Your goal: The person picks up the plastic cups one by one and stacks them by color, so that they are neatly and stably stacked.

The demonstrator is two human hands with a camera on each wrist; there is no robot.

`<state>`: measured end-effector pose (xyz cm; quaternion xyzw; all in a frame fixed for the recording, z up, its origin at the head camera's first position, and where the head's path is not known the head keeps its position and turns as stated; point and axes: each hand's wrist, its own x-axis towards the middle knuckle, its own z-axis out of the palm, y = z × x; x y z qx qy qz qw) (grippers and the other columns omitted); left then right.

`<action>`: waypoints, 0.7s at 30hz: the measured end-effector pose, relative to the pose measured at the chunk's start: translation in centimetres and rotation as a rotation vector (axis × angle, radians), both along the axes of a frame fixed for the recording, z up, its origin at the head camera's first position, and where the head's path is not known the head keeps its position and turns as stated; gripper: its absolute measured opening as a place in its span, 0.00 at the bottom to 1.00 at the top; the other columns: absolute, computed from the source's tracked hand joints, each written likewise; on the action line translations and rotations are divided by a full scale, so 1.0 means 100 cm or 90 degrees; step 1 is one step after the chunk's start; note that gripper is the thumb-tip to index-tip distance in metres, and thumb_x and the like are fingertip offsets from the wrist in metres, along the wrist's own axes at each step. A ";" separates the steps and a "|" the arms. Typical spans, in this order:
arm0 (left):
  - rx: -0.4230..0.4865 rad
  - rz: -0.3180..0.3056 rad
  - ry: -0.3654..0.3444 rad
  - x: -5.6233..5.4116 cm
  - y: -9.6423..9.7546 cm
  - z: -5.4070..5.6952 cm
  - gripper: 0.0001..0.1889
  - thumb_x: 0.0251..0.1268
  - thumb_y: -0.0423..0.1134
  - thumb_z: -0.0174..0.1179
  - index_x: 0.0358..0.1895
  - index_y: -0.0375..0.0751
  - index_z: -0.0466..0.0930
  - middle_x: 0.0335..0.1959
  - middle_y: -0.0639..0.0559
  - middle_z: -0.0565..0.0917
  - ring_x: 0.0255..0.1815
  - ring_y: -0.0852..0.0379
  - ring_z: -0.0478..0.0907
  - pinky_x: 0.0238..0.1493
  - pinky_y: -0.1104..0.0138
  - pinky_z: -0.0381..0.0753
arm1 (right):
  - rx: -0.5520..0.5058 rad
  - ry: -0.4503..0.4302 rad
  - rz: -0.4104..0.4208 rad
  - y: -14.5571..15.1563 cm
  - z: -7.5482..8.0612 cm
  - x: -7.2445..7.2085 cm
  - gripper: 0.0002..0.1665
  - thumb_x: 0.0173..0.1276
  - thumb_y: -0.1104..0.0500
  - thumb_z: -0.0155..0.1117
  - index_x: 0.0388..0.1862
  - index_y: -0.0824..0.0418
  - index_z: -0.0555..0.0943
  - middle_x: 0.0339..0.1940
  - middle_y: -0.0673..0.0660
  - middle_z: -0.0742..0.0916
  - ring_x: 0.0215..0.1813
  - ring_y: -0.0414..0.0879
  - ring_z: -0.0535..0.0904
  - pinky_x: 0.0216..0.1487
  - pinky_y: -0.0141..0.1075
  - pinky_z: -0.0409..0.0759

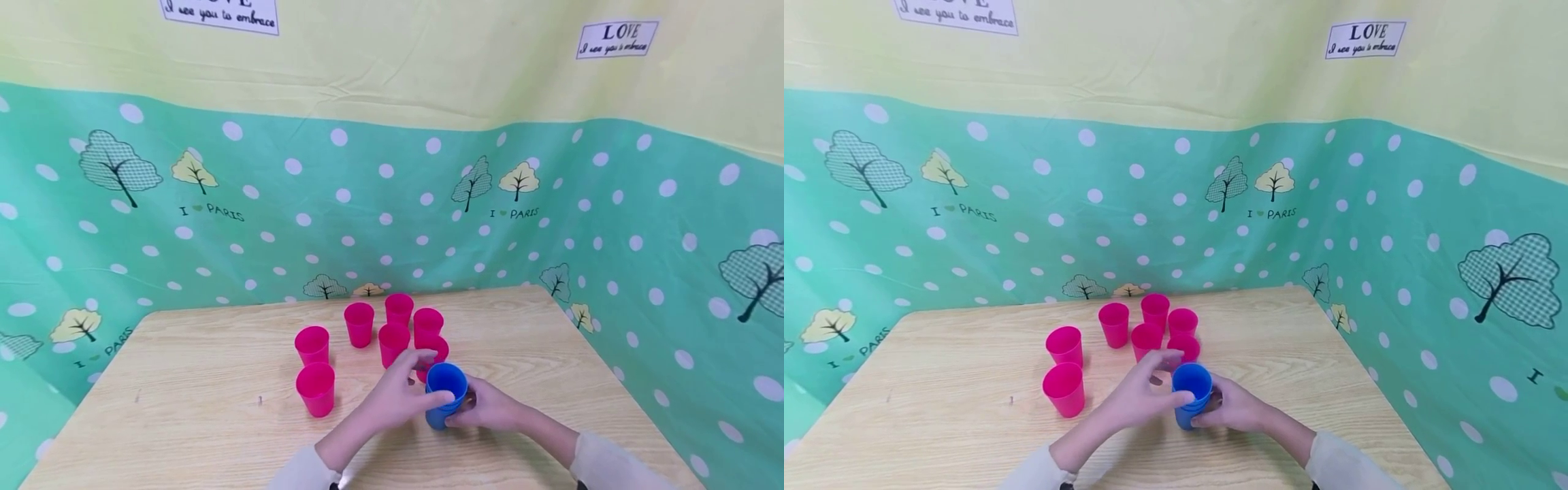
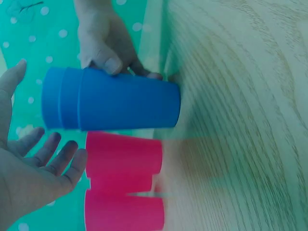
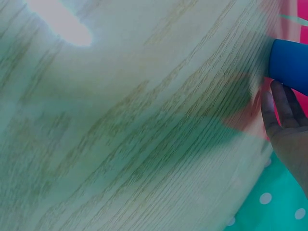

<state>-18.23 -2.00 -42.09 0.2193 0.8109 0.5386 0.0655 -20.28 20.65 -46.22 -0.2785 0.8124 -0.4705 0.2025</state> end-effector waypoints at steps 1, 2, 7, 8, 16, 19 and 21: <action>0.008 0.012 -0.006 0.000 -0.003 0.000 0.37 0.52 0.57 0.66 0.64 0.47 0.65 0.59 0.50 0.73 0.57 0.54 0.71 0.53 0.56 0.74 | 0.007 0.002 -0.006 0.000 0.000 0.000 0.37 0.57 0.54 0.70 0.64 0.59 0.67 0.57 0.57 0.79 0.56 0.41 0.76 0.54 0.31 0.74; 0.014 0.023 -0.009 -0.001 -0.006 0.000 0.37 0.52 0.58 0.65 0.64 0.47 0.65 0.59 0.50 0.74 0.58 0.53 0.71 0.54 0.56 0.74 | 0.015 0.003 -0.012 -0.001 0.000 0.000 0.37 0.57 0.54 0.70 0.64 0.58 0.67 0.57 0.56 0.79 0.56 0.42 0.76 0.54 0.31 0.74; 0.039 0.086 -0.015 -0.005 -0.021 -0.002 0.35 0.52 0.58 0.66 0.63 0.49 0.67 0.58 0.53 0.75 0.60 0.52 0.70 0.57 0.53 0.73 | 0.032 0.005 -0.028 -0.001 0.000 0.000 0.36 0.56 0.54 0.71 0.62 0.58 0.68 0.55 0.55 0.81 0.55 0.47 0.76 0.53 0.37 0.74; 0.044 0.100 -0.017 -0.005 -0.024 -0.002 0.35 0.51 0.58 0.66 0.62 0.50 0.67 0.57 0.52 0.75 0.60 0.52 0.70 0.57 0.53 0.73 | 0.030 0.006 -0.027 -0.001 0.000 0.000 0.36 0.56 0.54 0.71 0.62 0.59 0.69 0.54 0.55 0.81 0.55 0.48 0.76 0.54 0.38 0.74; 0.095 0.220 -0.007 -0.013 -0.033 -0.012 0.34 0.50 0.55 0.68 0.60 0.47 0.68 0.58 0.49 0.73 0.58 0.47 0.70 0.52 0.54 0.73 | 0.038 -0.004 -0.033 -0.002 0.000 0.001 0.37 0.55 0.54 0.72 0.62 0.60 0.68 0.55 0.56 0.80 0.56 0.50 0.76 0.54 0.41 0.74; 0.107 0.250 -0.011 -0.017 -0.034 -0.018 0.35 0.49 0.55 0.68 0.59 0.46 0.68 0.58 0.47 0.72 0.59 0.45 0.69 0.53 0.51 0.73 | 0.040 -0.005 -0.035 -0.002 0.000 0.000 0.38 0.55 0.54 0.72 0.62 0.61 0.68 0.55 0.57 0.80 0.57 0.52 0.75 0.54 0.43 0.74; 0.107 0.271 -0.017 -0.020 -0.034 -0.021 0.35 0.49 0.56 0.68 0.59 0.48 0.67 0.58 0.48 0.72 0.59 0.46 0.69 0.54 0.51 0.73 | 0.041 -0.007 -0.037 -0.002 0.001 0.000 0.38 0.55 0.53 0.72 0.62 0.60 0.68 0.56 0.57 0.80 0.57 0.53 0.75 0.54 0.44 0.74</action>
